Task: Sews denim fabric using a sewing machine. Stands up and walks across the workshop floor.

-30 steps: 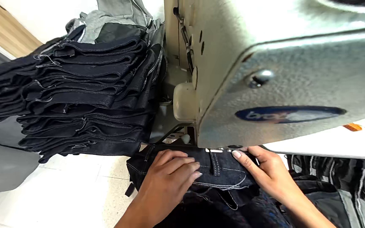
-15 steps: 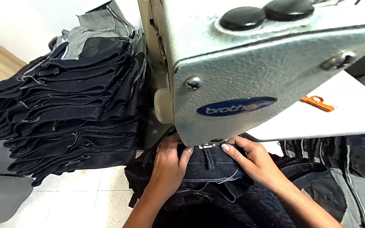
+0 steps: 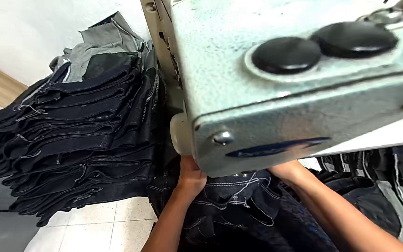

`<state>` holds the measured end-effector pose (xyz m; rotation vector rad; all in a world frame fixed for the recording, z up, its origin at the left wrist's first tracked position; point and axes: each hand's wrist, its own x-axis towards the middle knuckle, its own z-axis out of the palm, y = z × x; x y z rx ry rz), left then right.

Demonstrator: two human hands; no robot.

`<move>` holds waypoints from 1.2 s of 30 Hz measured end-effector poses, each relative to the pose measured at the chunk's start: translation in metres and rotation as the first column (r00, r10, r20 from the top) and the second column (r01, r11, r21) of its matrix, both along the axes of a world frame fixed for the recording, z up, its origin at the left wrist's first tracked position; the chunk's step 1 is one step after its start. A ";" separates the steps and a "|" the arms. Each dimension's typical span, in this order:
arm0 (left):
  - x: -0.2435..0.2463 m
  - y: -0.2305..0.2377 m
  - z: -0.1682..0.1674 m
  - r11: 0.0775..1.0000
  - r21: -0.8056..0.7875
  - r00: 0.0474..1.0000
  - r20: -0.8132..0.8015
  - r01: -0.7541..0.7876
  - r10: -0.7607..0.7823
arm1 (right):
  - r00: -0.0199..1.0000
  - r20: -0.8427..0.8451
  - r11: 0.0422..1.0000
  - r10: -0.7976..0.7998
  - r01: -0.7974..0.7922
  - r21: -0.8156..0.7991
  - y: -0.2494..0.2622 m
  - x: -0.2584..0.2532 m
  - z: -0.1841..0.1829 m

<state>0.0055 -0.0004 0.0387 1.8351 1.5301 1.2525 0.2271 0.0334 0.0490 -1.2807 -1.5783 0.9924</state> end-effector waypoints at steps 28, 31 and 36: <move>0.010 -0.010 0.057 0.941 -0.326 0.899 -0.434 -0.088 -0.066 | 0.994 0.094 0.996 0.059 -0.065 0.061 -0.003 0.010 -0.004; -0.011 -0.004 0.009 0.990 0.128 0.941 -0.338 0.053 -0.007 | 0.987 0.152 0.992 0.057 -0.073 0.099 -0.003 0.011 -0.004; -0.006 -0.006 0.014 0.996 0.090 0.907 -0.420 0.029 0.012 | 0.962 0.273 0.985 0.027 -0.073 0.159 -0.003 0.016 -0.011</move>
